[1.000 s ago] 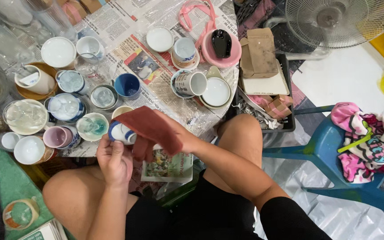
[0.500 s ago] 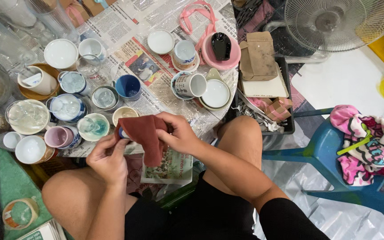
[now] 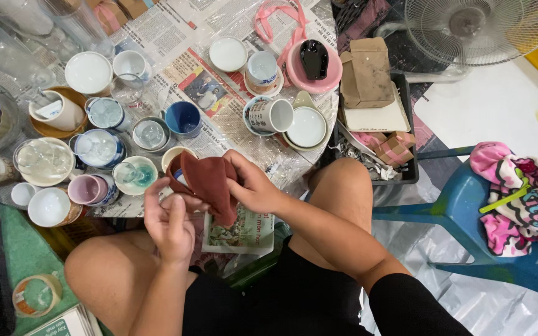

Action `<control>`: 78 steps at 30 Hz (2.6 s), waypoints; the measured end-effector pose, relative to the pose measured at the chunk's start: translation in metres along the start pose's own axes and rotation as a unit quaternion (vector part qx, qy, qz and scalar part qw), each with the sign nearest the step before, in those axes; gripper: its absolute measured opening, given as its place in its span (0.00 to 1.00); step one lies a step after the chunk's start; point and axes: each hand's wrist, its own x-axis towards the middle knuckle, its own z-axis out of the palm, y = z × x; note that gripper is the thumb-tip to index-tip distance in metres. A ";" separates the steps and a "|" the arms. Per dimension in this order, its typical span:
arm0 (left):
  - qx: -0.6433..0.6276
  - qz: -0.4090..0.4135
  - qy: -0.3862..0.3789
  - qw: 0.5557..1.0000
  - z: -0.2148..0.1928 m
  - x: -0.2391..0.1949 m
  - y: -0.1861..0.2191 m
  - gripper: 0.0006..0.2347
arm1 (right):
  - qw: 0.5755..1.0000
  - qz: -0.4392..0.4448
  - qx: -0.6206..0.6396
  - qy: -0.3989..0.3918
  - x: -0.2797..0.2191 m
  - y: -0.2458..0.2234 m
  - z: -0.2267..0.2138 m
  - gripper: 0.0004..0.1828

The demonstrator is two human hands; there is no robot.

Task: The person sits cross-legged and wipes various ceramic cups and small bowls with a reddish cloth. They handle each item one at a time, wiping the exterior and interior surfaces, then place the cleaned items back on the table among other ceramics.

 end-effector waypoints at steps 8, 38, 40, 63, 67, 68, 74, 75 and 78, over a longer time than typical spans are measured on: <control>0.012 0.065 0.083 0.994 -0.035 0.012 -0.013 0.10 | 0.985 0.005 0.171 0.019 0.001 0.015 -0.005 0.22; 0.034 -0.099 0.066 0.992 -0.040 -0.001 -0.054 0.17 | 0.964 0.160 0.209 0.016 0.006 0.030 0.008 0.21; -0.081 -0.113 0.118 0.983 -0.039 0.003 -0.052 0.21 | 0.955 0.174 0.240 0.008 0.007 0.027 0.008 0.23; 0.208 -0.006 -0.164 0.964 -0.008 -0.019 -0.017 0.15 | 0.985 0.161 0.043 -0.034 0.004 0.038 -0.038 0.13; 0.010 -0.159 -0.097 0.983 -0.027 -0.011 -0.018 0.18 | 0.972 0.202 0.116 0.021 0.003 0.035 -0.028 0.16; 0.006 -0.154 -0.121 0.981 -0.031 -0.011 -0.017 0.16 | 0.963 0.205 0.175 0.026 0.003 0.033 -0.025 0.17; 0.045 -0.078 -0.181 0.979 -0.036 -0.009 -0.004 0.17 | 0.945 0.206 0.240 -0.082 0.006 -0.001 -0.036 0.26; 0.039 -0.074 -0.175 0.981 -0.034 -0.009 -0.003 0.17 | 0.946 0.194 0.232 -0.117 0.007 -0.006 -0.037 0.26; 0.037 -0.094 -0.153 0.983 -0.029 -0.010 0.003 0.14 | 0.954 0.172 0.204 -0.139 0.010 -0.010 -0.030 0.16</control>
